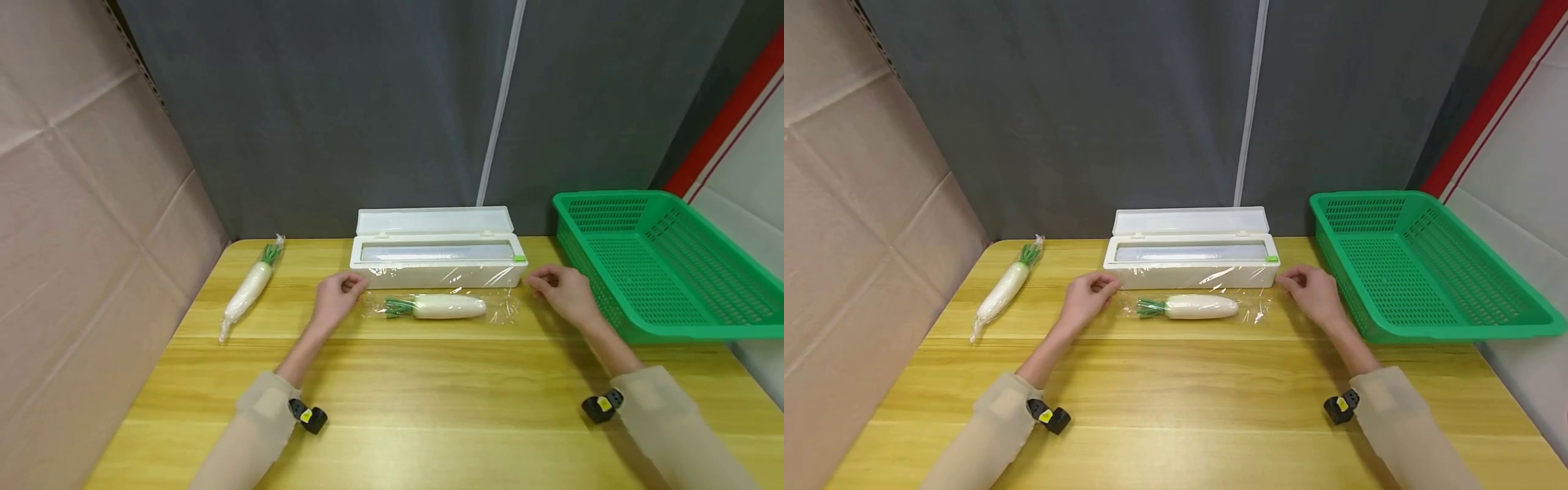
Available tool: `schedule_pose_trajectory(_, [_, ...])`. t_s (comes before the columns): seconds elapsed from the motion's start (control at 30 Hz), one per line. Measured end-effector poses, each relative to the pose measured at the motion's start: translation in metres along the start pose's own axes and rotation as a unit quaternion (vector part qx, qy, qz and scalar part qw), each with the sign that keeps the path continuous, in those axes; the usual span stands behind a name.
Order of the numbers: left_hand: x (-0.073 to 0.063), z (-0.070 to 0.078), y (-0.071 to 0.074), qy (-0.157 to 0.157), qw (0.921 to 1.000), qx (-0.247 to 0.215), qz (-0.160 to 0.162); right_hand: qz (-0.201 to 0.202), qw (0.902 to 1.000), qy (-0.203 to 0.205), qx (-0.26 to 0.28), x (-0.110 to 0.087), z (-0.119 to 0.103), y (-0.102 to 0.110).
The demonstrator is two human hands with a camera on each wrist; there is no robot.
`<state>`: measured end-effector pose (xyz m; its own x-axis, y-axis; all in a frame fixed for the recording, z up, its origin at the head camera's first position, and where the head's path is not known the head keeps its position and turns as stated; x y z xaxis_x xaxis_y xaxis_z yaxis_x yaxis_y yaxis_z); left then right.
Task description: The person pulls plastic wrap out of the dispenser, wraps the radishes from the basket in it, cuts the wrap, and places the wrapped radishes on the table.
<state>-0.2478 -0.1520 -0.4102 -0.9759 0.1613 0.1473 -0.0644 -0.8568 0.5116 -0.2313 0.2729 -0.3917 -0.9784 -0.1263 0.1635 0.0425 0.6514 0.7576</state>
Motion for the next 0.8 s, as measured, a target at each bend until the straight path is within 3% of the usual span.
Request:
schedule_pose_trajectory(0.2, [0.003,0.010,-0.005,-0.072,0.9973,-0.009,0.003,0.029,0.9994,0.018,-0.005,0.004,-0.002,0.006])
schedule_pose_trajectory(0.4, [0.007,0.019,-0.012,-0.115,0.9933,-0.014,0.008,0.033,0.9985,0.044,-0.004,0.011,-0.007,0.009])
schedule_pose_trajectory(0.6, [0.012,0.027,-0.022,-0.152,0.9884,-0.002,0.001,0.023,0.9967,0.078,0.002,0.022,-0.009,0.005])
schedule_pose_trajectory(0.8, [0.015,0.034,-0.036,-0.178,0.9838,0.018,-0.008,-0.017,0.9957,0.091,0.003,0.032,-0.009,0.001])
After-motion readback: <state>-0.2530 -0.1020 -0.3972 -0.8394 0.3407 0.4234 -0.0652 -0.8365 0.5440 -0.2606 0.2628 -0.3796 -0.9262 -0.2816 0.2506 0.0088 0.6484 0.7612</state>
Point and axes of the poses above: each hand's wrist, its own x-axis towards the middle knuckle, its own y-axis out of the back of the hand, z = x × y, the point moved 2 cm from there along x, towards the middle knuckle, and after that the axes turned 9 degrees about -z, right-handed, at the moved point
